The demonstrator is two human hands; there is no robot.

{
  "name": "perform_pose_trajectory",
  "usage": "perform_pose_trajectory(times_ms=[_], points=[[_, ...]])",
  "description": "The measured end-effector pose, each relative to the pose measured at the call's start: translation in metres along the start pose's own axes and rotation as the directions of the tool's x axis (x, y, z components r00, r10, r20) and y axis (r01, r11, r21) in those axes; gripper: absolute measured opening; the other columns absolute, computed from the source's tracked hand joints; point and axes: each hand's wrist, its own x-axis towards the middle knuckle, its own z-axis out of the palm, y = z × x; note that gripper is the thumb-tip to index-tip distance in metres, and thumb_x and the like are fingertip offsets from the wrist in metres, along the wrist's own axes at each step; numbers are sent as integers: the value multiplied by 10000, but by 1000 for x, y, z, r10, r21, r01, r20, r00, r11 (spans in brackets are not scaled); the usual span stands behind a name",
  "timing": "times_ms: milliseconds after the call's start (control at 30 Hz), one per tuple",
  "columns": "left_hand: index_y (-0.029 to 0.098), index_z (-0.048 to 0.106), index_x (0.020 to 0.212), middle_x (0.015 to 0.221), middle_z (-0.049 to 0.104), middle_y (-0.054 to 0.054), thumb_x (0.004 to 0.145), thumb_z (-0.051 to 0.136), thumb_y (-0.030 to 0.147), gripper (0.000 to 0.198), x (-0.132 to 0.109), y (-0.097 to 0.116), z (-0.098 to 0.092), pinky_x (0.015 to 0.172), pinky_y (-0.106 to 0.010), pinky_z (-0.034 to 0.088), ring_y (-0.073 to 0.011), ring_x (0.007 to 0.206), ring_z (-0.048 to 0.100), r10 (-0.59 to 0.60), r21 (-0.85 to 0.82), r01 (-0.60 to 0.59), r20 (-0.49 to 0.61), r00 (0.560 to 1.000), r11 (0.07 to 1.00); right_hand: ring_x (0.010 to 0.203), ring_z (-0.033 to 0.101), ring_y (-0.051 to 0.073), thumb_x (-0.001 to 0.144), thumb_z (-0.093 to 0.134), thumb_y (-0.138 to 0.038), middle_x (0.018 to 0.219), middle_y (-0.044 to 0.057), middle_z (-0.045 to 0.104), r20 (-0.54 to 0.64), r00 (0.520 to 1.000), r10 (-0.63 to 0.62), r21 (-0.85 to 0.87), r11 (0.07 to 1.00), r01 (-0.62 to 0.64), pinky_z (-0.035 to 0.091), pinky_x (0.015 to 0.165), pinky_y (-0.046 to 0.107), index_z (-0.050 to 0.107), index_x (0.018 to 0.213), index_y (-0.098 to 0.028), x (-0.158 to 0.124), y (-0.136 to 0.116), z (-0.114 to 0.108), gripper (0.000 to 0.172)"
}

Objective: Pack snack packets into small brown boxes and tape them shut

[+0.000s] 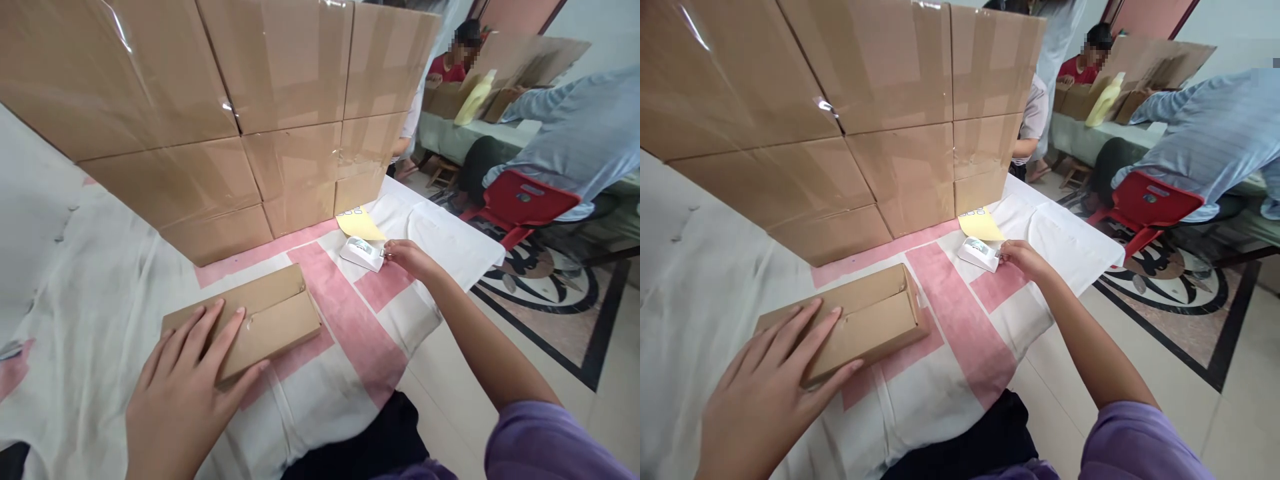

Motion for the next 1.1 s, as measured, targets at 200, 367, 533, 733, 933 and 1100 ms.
perform_pose_trajectory(times_ms=[200,367,533,733,933,1100], points=[[302,378,1567,1598,460,-79,922,517,598,723,-2,-5,0,1126,-620,408,-417,1321,552,12,6,-12,11,1000,1000,643,549,173,716,688,-375,643,1,504,-40,998,-54,84,995,57,504,691,346,461,567,-220,1,9,4,313],[320,342,1587,1594,466,-72,912,509,621,758,0,-4,0,1111,-639,417,-431,1291,568,-5,-14,6,19,1000,1000,649,529,164,737,678,-383,663,5,491,-67,993,-102,124,986,110,513,699,346,409,520,-215,2,17,6,384],[331,381,1571,1580,486,-74,913,503,626,732,0,-4,2,1096,-660,425,-432,1314,558,-47,-46,48,28,999,998,660,532,166,708,722,-401,686,17,514,-102,987,-122,142,981,136,523,700,352,378,483,-210,2,23,5,454],[328,412,1556,1579,488,-68,903,556,582,715,-2,-11,5,1111,-651,421,-415,1341,549,-63,-54,65,38,997,996,646,589,170,703,785,-396,644,20,588,-121,991,-63,147,986,81,540,684,331,557,557,-206,0,23,4,331],[349,407,1556,1595,468,-45,796,626,624,838,-1,-23,13,1090,-611,478,-406,1289,594,51,-62,-51,-10,999,997,572,642,162,603,898,-366,591,13,624,-157,987,26,153,988,-2,570,615,311,485,519,-202,-2,21,4,453],[421,363,1563,1622,422,30,739,641,629,894,0,-28,14,1130,-606,461,-403,1315,575,33,-113,-32,7,999,993,577,670,161,567,952,-359,600,-5,617,-166,986,30,170,985,-1,577,598,286,378,519,-215,-3,25,3,593]])
